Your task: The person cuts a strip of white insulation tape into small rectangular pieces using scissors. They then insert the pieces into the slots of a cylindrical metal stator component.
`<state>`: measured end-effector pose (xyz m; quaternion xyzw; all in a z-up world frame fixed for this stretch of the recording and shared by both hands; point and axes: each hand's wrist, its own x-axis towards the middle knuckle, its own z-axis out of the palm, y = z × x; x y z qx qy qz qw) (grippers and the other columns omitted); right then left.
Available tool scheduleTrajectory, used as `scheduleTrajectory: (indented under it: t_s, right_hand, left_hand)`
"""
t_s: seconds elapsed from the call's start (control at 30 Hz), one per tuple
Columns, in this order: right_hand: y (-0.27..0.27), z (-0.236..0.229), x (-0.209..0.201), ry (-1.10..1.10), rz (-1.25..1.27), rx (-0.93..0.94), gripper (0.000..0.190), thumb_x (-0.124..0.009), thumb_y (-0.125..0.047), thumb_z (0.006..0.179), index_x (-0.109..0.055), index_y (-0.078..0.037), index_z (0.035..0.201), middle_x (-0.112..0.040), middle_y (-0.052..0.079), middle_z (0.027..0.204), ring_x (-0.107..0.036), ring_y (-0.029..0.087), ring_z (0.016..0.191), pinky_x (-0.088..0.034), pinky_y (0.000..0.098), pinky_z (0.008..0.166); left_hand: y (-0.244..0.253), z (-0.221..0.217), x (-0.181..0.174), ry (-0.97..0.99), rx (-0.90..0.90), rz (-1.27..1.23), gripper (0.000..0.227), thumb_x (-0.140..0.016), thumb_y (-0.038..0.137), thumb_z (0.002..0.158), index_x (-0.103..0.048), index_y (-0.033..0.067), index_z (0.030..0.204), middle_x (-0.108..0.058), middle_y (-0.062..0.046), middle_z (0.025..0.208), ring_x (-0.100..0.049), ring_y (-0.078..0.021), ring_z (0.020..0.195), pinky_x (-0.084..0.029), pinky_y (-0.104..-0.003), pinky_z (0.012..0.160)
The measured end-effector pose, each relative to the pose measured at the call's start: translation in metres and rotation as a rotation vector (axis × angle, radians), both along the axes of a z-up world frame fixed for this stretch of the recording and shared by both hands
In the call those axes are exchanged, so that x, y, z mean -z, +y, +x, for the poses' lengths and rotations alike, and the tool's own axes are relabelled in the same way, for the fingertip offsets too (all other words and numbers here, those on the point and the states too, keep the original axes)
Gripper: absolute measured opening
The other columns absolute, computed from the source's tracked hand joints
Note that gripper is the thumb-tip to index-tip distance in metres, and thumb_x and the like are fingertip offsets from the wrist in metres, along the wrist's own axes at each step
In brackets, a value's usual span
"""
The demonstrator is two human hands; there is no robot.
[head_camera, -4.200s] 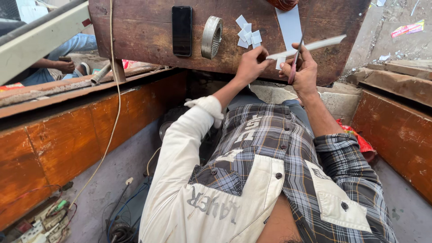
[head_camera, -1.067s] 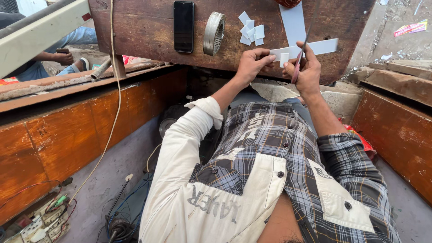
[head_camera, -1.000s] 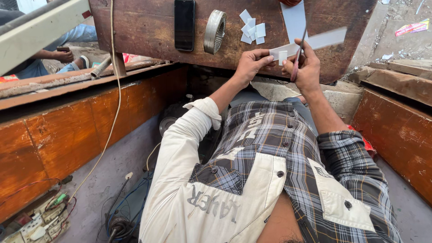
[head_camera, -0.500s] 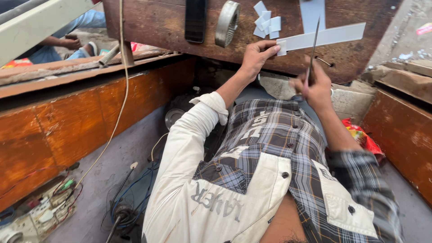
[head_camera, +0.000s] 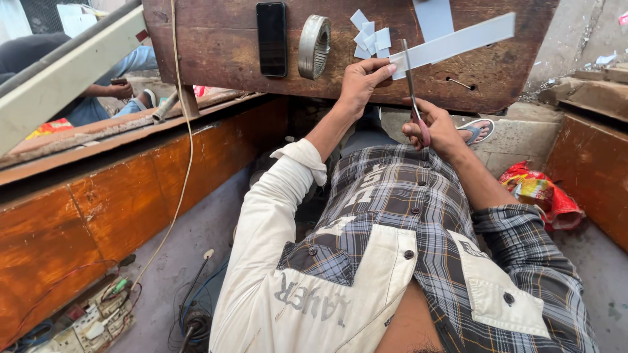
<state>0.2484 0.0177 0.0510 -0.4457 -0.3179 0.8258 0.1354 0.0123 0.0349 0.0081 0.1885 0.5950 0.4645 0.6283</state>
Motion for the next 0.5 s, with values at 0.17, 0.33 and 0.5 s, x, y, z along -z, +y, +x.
scheduleTrajectory:
  t_s: [0.17,0.33,0.5]
  right_hand:
    - [-0.001,-0.005,-0.005,0.031,-0.006,-0.013,0.081,-0.086,-0.021,0.080,-0.051,-0.006,0.152,-0.058,0.000,0.077,-0.057,0.009,0.057,-0.046,0.0238,0.047]
    - [-0.005,-0.004,0.003,0.055,-0.021,-0.009,0.082,-0.085,-0.019,0.080,-0.050,-0.005,0.152,-0.058,0.000,0.072,-0.055,0.009,0.054,-0.043,0.0238,0.045]
    - [-0.007,-0.003,0.004,0.016,0.000,-0.032,0.082,-0.086,-0.019,0.079,-0.051,-0.004,0.152,-0.057,0.001,0.069,-0.053,0.009,0.052,-0.040,0.0246,0.043]
  left_hand:
    - [-0.003,-0.001,-0.001,-0.014,-0.039,-0.006,0.023,-0.080,0.010,0.089,-0.078,-0.0034,0.107,-0.078,-0.010,0.094,-0.073,-0.0154,0.080,-0.062,-0.029,0.077]
    - [-0.004,-0.001,0.001,-0.003,-0.037,-0.032,0.023,-0.079,0.010,0.089,-0.078,-0.0034,0.108,-0.078,-0.010,0.093,-0.073,-0.0152,0.080,-0.062,-0.028,0.075]
    - [-0.007,0.001,-0.001,-0.015,-0.051,-0.087,0.025,-0.079,0.009,0.089,-0.076,-0.0051,0.109,-0.078,-0.011,0.095,-0.074,-0.0168,0.080,-0.062,-0.029,0.074]
